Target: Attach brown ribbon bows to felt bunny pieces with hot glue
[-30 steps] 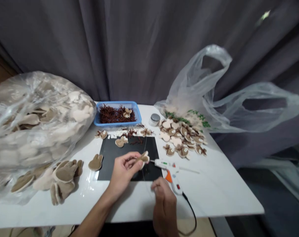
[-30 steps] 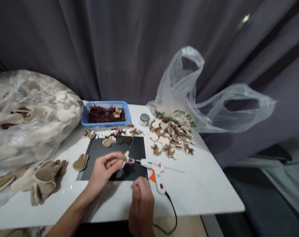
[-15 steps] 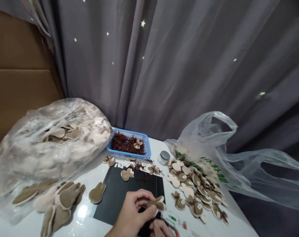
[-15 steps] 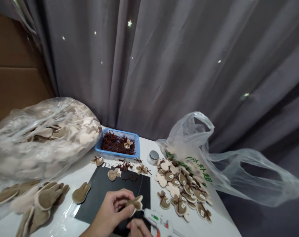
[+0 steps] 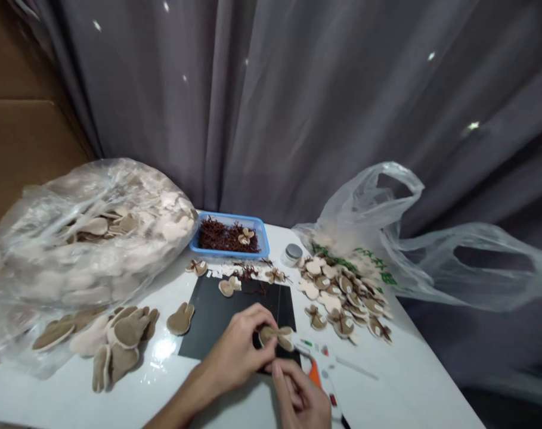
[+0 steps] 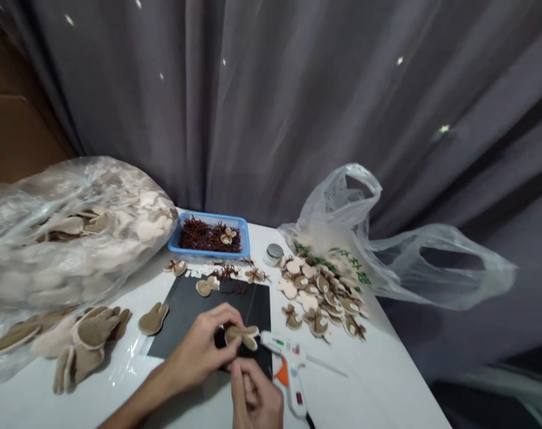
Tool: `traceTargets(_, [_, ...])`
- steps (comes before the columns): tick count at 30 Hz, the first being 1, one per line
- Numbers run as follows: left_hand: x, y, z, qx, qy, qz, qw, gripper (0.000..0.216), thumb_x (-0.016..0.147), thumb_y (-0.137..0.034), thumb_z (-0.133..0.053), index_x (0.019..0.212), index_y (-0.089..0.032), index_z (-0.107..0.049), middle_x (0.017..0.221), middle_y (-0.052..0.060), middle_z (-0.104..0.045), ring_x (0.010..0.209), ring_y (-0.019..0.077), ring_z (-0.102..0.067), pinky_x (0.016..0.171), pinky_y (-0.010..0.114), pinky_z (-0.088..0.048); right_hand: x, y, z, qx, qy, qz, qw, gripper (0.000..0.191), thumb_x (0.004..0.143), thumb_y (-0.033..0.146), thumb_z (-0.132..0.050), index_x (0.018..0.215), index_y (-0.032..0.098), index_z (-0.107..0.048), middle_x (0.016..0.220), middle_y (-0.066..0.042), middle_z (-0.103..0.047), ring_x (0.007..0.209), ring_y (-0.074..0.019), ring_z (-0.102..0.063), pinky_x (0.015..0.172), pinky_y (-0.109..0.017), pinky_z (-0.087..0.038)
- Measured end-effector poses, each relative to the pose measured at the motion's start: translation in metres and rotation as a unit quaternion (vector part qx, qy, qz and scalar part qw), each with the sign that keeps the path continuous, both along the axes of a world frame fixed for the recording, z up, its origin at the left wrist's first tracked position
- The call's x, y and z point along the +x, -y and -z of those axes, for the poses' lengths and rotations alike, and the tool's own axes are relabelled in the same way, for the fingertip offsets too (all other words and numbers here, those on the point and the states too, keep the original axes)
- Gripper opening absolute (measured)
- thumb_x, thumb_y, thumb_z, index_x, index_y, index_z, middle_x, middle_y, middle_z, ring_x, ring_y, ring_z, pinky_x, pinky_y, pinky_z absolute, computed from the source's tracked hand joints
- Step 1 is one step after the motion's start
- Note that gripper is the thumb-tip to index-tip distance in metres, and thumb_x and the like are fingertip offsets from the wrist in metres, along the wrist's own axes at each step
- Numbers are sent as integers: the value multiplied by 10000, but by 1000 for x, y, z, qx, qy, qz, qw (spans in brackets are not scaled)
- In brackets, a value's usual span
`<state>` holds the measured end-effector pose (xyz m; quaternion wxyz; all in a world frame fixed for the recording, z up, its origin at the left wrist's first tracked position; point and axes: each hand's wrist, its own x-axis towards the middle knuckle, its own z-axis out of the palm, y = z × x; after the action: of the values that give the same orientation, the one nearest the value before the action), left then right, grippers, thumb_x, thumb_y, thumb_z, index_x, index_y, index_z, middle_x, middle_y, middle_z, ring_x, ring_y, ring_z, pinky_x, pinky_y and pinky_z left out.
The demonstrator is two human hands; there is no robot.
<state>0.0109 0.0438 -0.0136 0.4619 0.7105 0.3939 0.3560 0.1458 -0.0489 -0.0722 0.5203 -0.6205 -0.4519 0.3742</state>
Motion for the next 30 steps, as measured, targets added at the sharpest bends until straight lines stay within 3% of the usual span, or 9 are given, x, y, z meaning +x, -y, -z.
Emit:
traceTargets(1, [-1,-2,0,9,-4,10,1000,117,869,-129,-635,916,-193,-720,985,50,-713,904,192,-673,822,278,-491,4,0,-9,5,5,-44,999,538,957,651,-628,757,167,-753,553,30,-399,492,-116,-301,435,-247,-242])
traceTargets(4, [-3,-6,3,19,-23,48,998,108,927,-166,-624,977,-200,-713,1028,48,-703,946,197,-674,859,288,-486,12,0,-34,9,34,-68,997,482,1022,541,-551,730,180,-678,588,37,-370,509,-114,-297,451,-242,-241])
traceTargets(7, [-3,-7,7,21,-50,82,995,109,976,-199,-605,1016,-204,-706,1052,48,-691,957,200,-661,857,295,-479,14,0,-46,38,88,-79,992,406,1025,429,-549,732,185,-688,562,50,-361,492,-111,-297,463,-245,-273])
traceTargets(11, [-2,-5,11,26,-80,114,990,129,1025,-235,-580,1066,-199,-697,1091,59,-679,993,206,-655,887,301,-475,20,-3,-46,77,139,-78,984,391,1022,340,-551,679,197,-675,534,75,-273,478,-109,-225,486,-262,-282])
traceTargets(15, [-3,-5,11,31,-105,131,985,122,1041,-241,-578,1087,-196,-681,1091,54,-665,996,204,-653,911,306,-474,40,-23,-49,86,153,-107,979,319,1042,355,-542,893,181,-763,575,54,-428,490,-114,-283,508,-269,-303])
traceTargets(19, [-4,-6,6,37,-104,135,985,135,1051,-230,-564,1099,-193,-685,1088,56,-674,992,205,-658,937,327,-480,64,-56,-55,82,204,-161,962,385,1031,368,-540,718,196,-683,563,46,-415,519,-118,-324,535,-265,-314])
traceTargets(23, [-5,-8,-1,32,-72,121,989,131,1039,-218,-581,1078,-200,-704,1112,67,-709,1011,208,-681,933,331,-506,74,-78,-53,66,206,-206,954,363,1004,381,-540,734,191,-690,602,5,-552,550,-134,-412,527,-261,-328])
traceTargets(30, [-6,-7,-3,24,0,68,997,109,1006,-242,-632,1038,-200,-728,1095,71,-750,1017,212,-702,919,329,-531,69,-71,-41,34,172,-230,957,346,971,329,-503,775,183,-748,636,-4,-616,556,-137,-413,527,-255,-323])
